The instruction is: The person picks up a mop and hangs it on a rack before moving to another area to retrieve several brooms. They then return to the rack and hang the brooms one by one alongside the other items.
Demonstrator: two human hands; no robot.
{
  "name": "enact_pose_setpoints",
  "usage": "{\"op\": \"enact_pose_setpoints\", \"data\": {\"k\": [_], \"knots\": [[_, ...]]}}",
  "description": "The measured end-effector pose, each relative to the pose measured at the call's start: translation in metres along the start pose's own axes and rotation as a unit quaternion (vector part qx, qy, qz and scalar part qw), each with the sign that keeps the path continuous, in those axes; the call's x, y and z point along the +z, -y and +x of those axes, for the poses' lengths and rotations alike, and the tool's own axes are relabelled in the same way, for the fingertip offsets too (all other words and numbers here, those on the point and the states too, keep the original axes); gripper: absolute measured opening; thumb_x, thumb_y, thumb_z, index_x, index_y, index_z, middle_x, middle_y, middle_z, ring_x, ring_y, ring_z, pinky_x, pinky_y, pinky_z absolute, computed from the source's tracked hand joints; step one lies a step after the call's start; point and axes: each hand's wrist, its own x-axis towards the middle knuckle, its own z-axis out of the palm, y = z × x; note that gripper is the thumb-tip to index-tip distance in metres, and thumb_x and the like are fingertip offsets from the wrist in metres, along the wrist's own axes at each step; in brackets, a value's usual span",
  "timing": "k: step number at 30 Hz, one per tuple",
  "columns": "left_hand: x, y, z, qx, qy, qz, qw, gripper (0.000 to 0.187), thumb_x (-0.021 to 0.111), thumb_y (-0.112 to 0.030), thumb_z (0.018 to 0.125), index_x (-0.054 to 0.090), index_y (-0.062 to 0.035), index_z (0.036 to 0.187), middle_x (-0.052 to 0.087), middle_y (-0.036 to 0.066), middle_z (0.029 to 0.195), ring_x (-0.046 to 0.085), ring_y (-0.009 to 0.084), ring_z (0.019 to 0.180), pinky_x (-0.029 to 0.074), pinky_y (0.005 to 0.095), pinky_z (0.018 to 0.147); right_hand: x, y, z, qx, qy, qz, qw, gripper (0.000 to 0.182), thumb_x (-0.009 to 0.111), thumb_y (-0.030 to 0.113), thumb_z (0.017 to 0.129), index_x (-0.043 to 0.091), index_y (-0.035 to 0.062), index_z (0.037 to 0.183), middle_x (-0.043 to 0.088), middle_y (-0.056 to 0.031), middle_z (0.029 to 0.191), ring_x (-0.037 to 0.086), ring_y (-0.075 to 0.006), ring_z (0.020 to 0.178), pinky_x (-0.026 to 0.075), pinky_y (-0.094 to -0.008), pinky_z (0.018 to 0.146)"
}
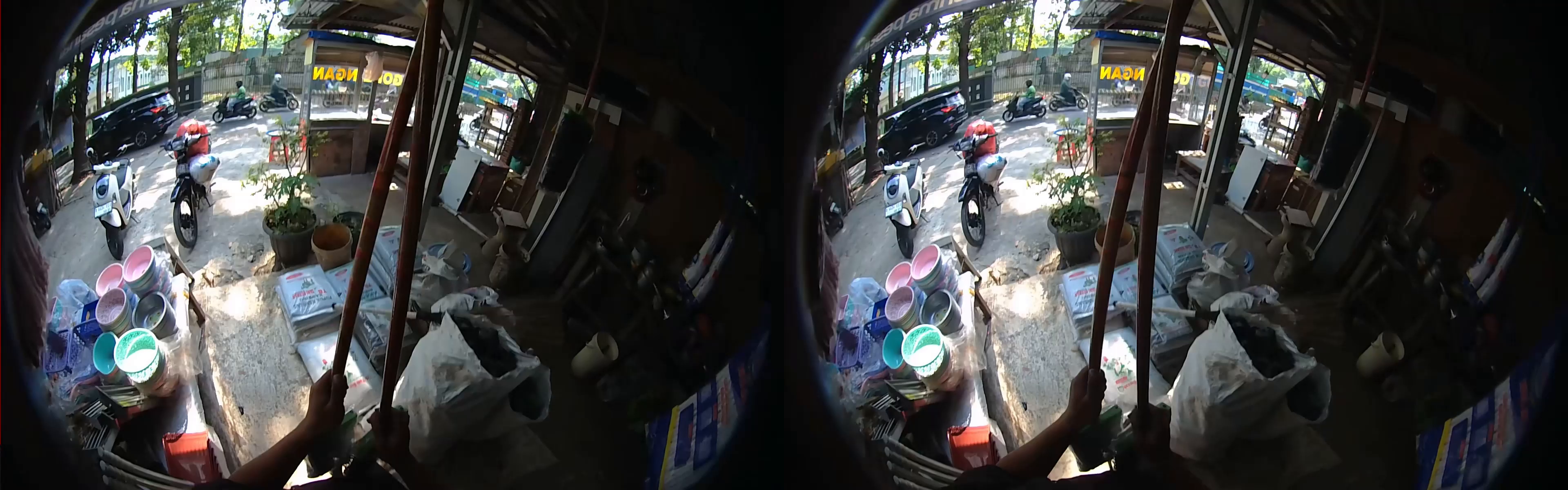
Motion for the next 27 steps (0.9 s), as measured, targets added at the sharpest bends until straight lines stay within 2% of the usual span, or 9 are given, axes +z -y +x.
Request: {"op": "enact_pose_setpoints", "data": {"k": [4,7,11,13,14,15,18,21,27], "knots": [[-0.018,0.023,0.063,-0.02,-0.007,-0.009,1.0,0.039,0.04,-0.041,0.096,0.047,-0.0063,0.079,0.044,-0.002,0.061,0.04,0.0061,0.051,0.034,0.0241,0.045,0.008,-0.059,0.06,-0.092,-0.078,-0.089,0.989,0.019,0.062,0.022,0.08,0.06,0.0031,0.077,0.058,-0.0131,0.072,0.056,-0.0259,0.063,0.042,-0.0379,0.057],[-0.025,0.021,0.108,-0.031,-0.024,-0.001,0.999,0.04,0.038,-0.04,0.096,0.048,-0.0055,0.077,0.045,-0.002,0.058,0.04,0.0079,0.049,0.033,0.0267,0.045,0.013,-0.092,0.1,-0.008,-0.13,0.171,0.977,0.027,0.059,0.024,0.086,0.053,0.0021,0.1,0.05,-0.0023,0.071,0.045,-0.0133,0.06,0.039,-0.026,0.055],[-0.026,0.028,0.146,-0.04,-0.007,-0.119,0.992,0.035,0.041,-0.039,0.096,0.043,-0.0096,0.077,0.04,-0.004,0.054,0.038,0.0056,0.042,0.032,0.0222,0.037,-0.031,-0.052,0.16,0.021,-0.155,0.196,0.968,0.018,0.056,0.013,0.086,0.053,0.0034,0.101,0.045,0.0038,0.071,0.04,-0.0065,0.061,0.035,-0.0231,0.055],[-0.036,0.059,0.171,-0.105,0.034,-0.053,0.993,0.054,0.061,-0.027,0.087,0.041,-0.0046,0.132,0.057,0.014,0.086,0.049,0.0272,0.067,0.042,0.0375,0.057,-0.058,-0.05,0.182,-0.01,-0.187,0.14,0.972,0.02,0.056,0.011,0.085,0.054,0.0039,0.104,0.043,0.0044,0.071,0.039,-0.0059,0.062,0.034,-0.0231,0.054],[-0.034,0.063,0.18,-0.122,0.044,-0.061,0.99,0.05,0.058,-0.027,0.088,0.042,-0.0035,0.129,0.057,0.015,0.09,0.05,0.0274,0.07,0.041,0.0367,0.057,-0.074,-0.075,0.19,-0.019,-0.21,0.114,0.971,0.029,0.056,0.01,0.085,0.052,0.0023,0.113,0.042,0.0045,0.071,0.038,-0.0059,0.062,0.035,-0.0225,0.055],[-0.031,0.077,0.185,0.26,0.014,0.18,0.948,0.048,0.056,-0.024,0.085,0.045,0.0023,0.124,0.056,0.017,0.093,0.05,0.0299,0.075,0.042,0.0396,0.062,-0.092,-0.029,0.206,0.015,-0.236,0.137,0.962,0.03,0.058,0.014,0.083,0.053,0.0007,0.11,0.049,-0.0006,0.072,0.046,-0.0099,0.063,0.039,-0.0249,0.057],[-0.041,0.133,0.22,0.24,0.108,0.379,0.887,0.049,0.051,-0.021,0.081,0.046,0.008,0.12,0.049,0.025,0.115,0.048,0.041,0.103,0.042,0.0459,0.084,-0.149,0.001,0.238,0.008,-0.281,0.094,0.955,0.034,0.06,0.016,0.081,0.054,-0.0007,0.11,0.055,-0.0051,0.076,0.054,-0.0146,0.068,0.043,-0.0288,0.061],[-0.024,0.121,0.237,0.14,0.137,0.296,0.935,0.046,0.049,-0.021,0.081,0.048,0.0067,0.118,0.044,0.027,0.123,0.043,0.0447,0.113,0.039,0.0506,0.091,-0.191,0.044,0.243,-0.025,-0.301,0.042,0.952,0.039,0.059,0.013,0.082,0.051,0.0001,0.117,0.055,-0.0029,0.081,0.053,-0.0119,0.074,0.043,-0.0272,0.065],[-0.02,0.074,0.248,0.25,0.154,0.204,0.934,0.034,0.053,-0.011,0.081,0.051,0.0049,0.111,0.05,0.025,0.113,0.049,0.0426,0.099,0.043,0.0484,0.078,-0.254,0.161,0.286,-0.071,-0.355,0.028,0.932,0.039,0.059,0.012,0.081,0.05,0.0035,0.119,0.055,-0.002,0.074,0.053,-0.0101,0.065,0.044,-0.0243,0.06]]}}
